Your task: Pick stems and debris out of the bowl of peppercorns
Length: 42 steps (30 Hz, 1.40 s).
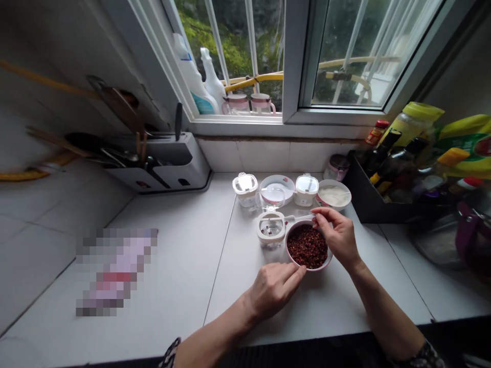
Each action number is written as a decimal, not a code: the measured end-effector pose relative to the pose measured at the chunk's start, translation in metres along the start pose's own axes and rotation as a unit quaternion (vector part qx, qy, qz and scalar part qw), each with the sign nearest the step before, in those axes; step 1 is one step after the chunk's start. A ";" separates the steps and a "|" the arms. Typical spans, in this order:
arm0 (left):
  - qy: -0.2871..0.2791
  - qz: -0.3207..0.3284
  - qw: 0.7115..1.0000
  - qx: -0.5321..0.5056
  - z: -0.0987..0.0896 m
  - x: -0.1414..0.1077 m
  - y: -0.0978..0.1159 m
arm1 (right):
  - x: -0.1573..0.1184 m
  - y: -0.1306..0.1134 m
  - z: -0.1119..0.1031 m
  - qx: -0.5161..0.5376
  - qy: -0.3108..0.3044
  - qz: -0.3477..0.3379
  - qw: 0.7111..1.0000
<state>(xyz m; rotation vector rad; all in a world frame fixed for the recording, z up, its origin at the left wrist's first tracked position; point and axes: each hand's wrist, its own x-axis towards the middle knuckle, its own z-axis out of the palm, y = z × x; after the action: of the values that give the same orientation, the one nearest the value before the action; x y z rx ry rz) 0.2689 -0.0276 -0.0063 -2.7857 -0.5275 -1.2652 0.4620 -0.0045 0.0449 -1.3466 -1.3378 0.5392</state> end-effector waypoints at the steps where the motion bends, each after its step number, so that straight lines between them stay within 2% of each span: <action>1: 0.000 0.001 1.000 0.003 0.000 0.000 0.000 | -0.003 -0.002 0.003 -0.020 0.003 -0.029 0.999; 3: 0.000 0.004 1.000 0.011 0.001 0.000 0.000 | -0.007 -0.003 0.008 -0.070 -0.005 -0.117 0.991; 6: -0.008 0.006 1.000 0.022 0.002 -0.001 -0.001 | -0.010 -0.001 0.012 -0.135 -0.059 -0.272 0.951; 9: -0.013 0.006 1.000 0.028 0.002 -0.002 -0.001 | -0.010 0.001 0.011 -0.162 -0.082 -0.339 0.923; 12: -0.013 0.006 1.000 0.027 0.001 -0.002 -0.001 | -0.007 -0.001 0.004 -0.171 -0.051 -0.329 0.928; 16: -0.012 0.001 1.000 0.023 0.001 -0.002 -0.001 | 0.000 -0.004 -0.008 -0.202 -0.004 -0.273 0.941; 22: -0.009 0.005 1.000 0.010 0.000 -0.002 -0.001 | 0.006 0.007 -0.008 -0.254 -0.083 -0.231 0.935; 28: -0.008 0.003 1.000 0.003 0.001 -0.002 -0.001 | 0.003 0.011 -0.004 -0.231 -0.080 -0.177 0.954; 42: -0.009 0.002 1.000 0.002 -0.002 0.000 -0.001 | 0.003 0.009 -0.005 -0.255 -0.102 -0.173 0.946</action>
<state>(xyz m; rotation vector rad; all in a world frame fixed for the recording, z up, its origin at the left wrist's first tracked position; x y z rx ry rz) 0.2667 -0.0272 -0.0051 -2.7969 -0.5255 -1.2374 0.4710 -0.0014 0.0397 -1.4387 -1.9305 0.0875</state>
